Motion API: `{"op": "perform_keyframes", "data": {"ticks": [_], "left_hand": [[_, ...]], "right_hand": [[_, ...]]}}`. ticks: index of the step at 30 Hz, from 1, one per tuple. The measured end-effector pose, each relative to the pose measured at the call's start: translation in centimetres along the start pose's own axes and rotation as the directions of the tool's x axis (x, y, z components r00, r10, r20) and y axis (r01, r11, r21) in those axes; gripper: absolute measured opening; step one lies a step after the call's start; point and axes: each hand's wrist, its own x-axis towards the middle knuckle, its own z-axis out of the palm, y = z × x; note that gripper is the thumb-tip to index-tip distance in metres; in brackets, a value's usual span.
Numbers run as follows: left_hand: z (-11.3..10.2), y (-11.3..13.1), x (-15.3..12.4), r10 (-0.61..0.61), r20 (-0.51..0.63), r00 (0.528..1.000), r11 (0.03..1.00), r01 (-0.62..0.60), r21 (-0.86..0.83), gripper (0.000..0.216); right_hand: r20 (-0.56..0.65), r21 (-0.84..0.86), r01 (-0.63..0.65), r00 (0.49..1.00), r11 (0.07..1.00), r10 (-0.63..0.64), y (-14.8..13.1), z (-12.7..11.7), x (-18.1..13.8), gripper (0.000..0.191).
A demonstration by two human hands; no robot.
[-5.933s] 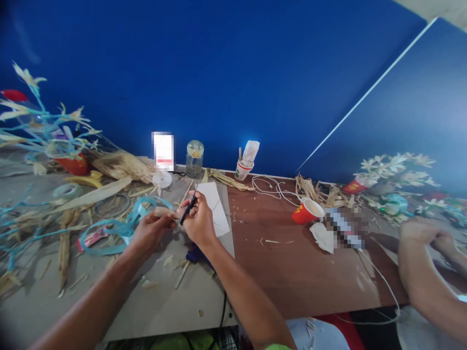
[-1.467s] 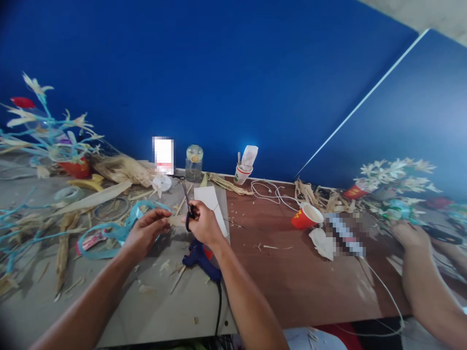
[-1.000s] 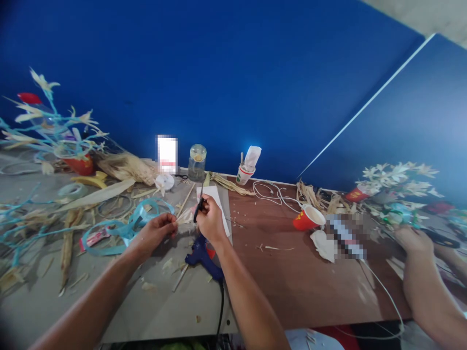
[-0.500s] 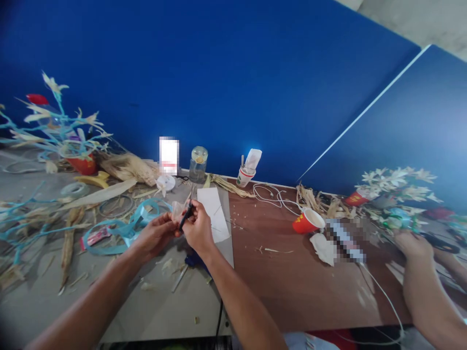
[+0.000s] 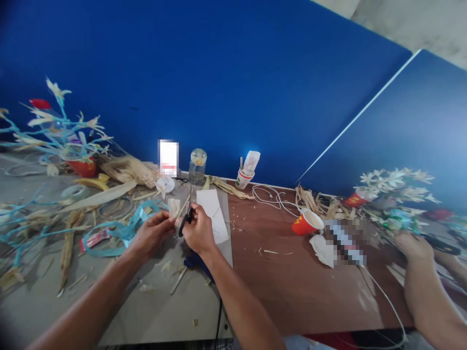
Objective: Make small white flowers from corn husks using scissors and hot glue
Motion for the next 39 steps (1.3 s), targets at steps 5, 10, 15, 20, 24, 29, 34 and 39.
{"op": "perform_keyframes", "data": {"ticks": [5, 10, 15, 20, 24, 29, 34, 39], "left_hand": [[-0.2, 0.5, 0.1, -0.025, 0.015, 1.000, 0.989, 0.027, -0.146, 0.025], [-0.7, 0.3, 0.3, -0.023, 0.021, 1.000, 0.985, 0.026, -0.172, 0.025], [-0.4, 0.8, 0.0, -0.007, -0.007, 1.000, 0.980, 0.005, -0.199, 0.025], [0.0, 1.3, -0.3, -0.011, -0.012, 1.000, 0.980, 0.008, -0.200, 0.027], [0.0, 1.3, -0.3, -0.017, -0.020, 1.000, 0.979, 0.013, -0.205, 0.027], [0.0, 1.5, -0.3, -0.029, -0.021, 0.999, 0.979, 0.024, -0.201, 0.027], [-0.2, 1.4, -0.2, -0.026, -0.014, 1.000, 0.980, 0.022, -0.198, 0.027], [-0.5, 1.2, -0.1, -0.025, -0.001, 1.000, 0.981, 0.024, -0.193, 0.025]], "right_hand": [[0.157, -0.151, 0.011, 0.988, 0.988, 0.012, 0.8, 0.3, -0.6, 0.038], [0.229, -0.332, 0.074, 0.973, 0.941, 0.004, 0.9, 0.4, -1.1, 0.038], [0.247, -0.389, 0.094, 0.969, 0.916, 0.006, 0.6, 0.6, -1.4, 0.037], [0.254, -0.386, 0.099, 0.967, 0.917, 0.002, 0.5, 0.8, -1.6, 0.033], [0.245, -0.375, 0.095, 0.970, 0.922, -0.001, 0.5, 1.0, -1.8, 0.032], [0.236, -0.357, 0.100, 0.972, 0.929, -0.014, 0.5, 1.2, -1.9, 0.031], [0.237, -0.351, 0.113, 0.971, 0.929, -0.029, 0.5, 1.3, -1.8, 0.028], [0.238, -0.344, 0.113, 0.971, 0.932, -0.030, 0.6, 1.4, -1.8, 0.027]]}}
